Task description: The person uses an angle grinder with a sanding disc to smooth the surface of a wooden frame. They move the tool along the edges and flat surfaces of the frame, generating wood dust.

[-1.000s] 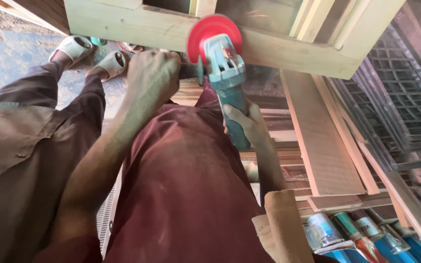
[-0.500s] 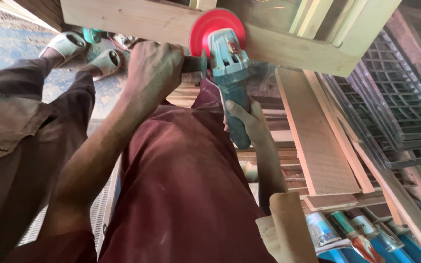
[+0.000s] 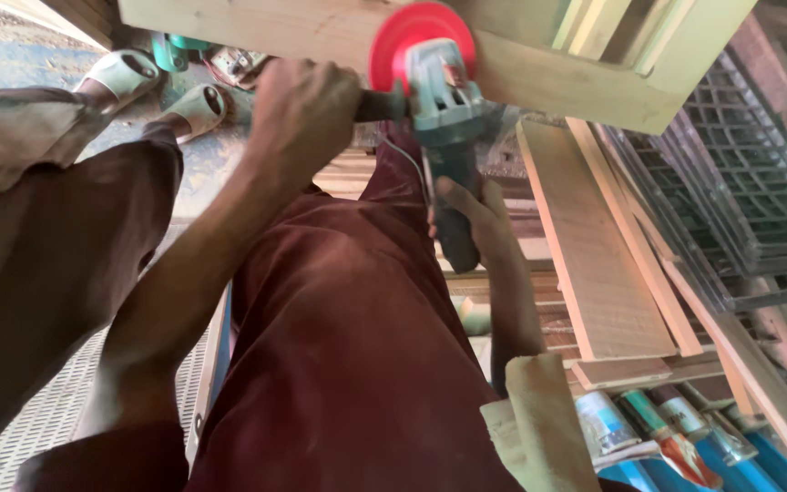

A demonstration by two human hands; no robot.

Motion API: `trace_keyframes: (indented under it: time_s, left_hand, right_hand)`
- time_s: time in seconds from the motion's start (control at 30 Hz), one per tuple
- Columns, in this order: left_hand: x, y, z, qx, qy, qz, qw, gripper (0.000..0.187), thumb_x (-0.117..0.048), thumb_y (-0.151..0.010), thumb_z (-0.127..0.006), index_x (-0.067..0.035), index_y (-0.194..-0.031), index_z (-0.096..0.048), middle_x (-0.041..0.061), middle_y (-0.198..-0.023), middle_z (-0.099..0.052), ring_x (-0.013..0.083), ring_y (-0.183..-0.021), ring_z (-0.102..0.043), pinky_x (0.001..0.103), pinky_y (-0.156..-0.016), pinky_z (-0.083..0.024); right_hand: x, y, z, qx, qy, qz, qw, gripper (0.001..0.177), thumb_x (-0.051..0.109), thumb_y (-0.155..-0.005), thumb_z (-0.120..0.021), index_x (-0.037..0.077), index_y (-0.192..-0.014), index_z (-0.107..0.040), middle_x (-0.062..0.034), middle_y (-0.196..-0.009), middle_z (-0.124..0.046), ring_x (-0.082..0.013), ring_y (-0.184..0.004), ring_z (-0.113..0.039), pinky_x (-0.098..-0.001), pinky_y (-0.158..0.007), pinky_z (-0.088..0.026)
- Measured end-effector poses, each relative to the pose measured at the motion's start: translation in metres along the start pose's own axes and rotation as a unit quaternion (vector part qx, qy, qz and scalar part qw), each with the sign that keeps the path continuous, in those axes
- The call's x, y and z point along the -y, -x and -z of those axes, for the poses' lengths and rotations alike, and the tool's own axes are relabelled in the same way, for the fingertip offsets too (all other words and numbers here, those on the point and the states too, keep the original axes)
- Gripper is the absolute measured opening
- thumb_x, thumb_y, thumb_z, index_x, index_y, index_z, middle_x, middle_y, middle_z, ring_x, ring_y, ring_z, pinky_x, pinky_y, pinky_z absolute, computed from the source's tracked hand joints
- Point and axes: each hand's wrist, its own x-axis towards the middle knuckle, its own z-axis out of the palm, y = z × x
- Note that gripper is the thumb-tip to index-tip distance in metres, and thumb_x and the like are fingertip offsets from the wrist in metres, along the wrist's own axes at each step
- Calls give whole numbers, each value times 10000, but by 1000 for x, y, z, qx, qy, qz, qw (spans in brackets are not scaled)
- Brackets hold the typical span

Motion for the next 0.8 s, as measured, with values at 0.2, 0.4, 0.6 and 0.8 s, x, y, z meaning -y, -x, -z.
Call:
trace_keyframes:
  time_s: [0.2, 0.4, 0.6, 0.8]
  left_hand:
    - [16, 12, 4, 40, 15, 30, 999, 140, -187, -919, -742, -101, -808, -745, 60, -613, -679, 180, -492, -619, 356, -438, -463]
    - [31, 15, 14, 41, 4, 24, 999, 118, -172, -902, -767, -104, -806, -751, 68, -653, -690, 192, -537, -634, 366, -505, -477]
    - [7, -2, -1, 69, 15, 33, 997, 73, -75, -856, -730, -79, -783, -735, 48, -600, -666, 153, -467, -587, 348, -416, -458]
    - [20, 8, 5, 47, 46, 38, 997, 94, -97, -886, -739, -88, -792, -742, 54, -615, -669, 171, -500, -603, 361, -460, -466]
  right_hand:
    - [-1, -6, -10, 22, 18, 16, 999, 390, 361, -963, -716, -2, -1061, -613, -78, -770, -663, -151, -616, -663, -291, -556, -554]
    - [6, -8, -23, 38, 31, 28, 998, 402, 389, -979, -697, 5, -1042, -599, -61, -766, -652, -133, -620, -649, -278, -565, -546]
    - [20, 3, -12, 33, 15, 27, 999, 401, 393, -995, -688, -1, -1001, -612, -64, -754, -646, -134, -634, -651, -277, -568, -543]
    - [19, -2, -19, 24, 34, 12, 999, 389, 395, -972, -684, 13, -988, -610, -69, -738, -650, -136, -605, -648, -279, -537, -531]
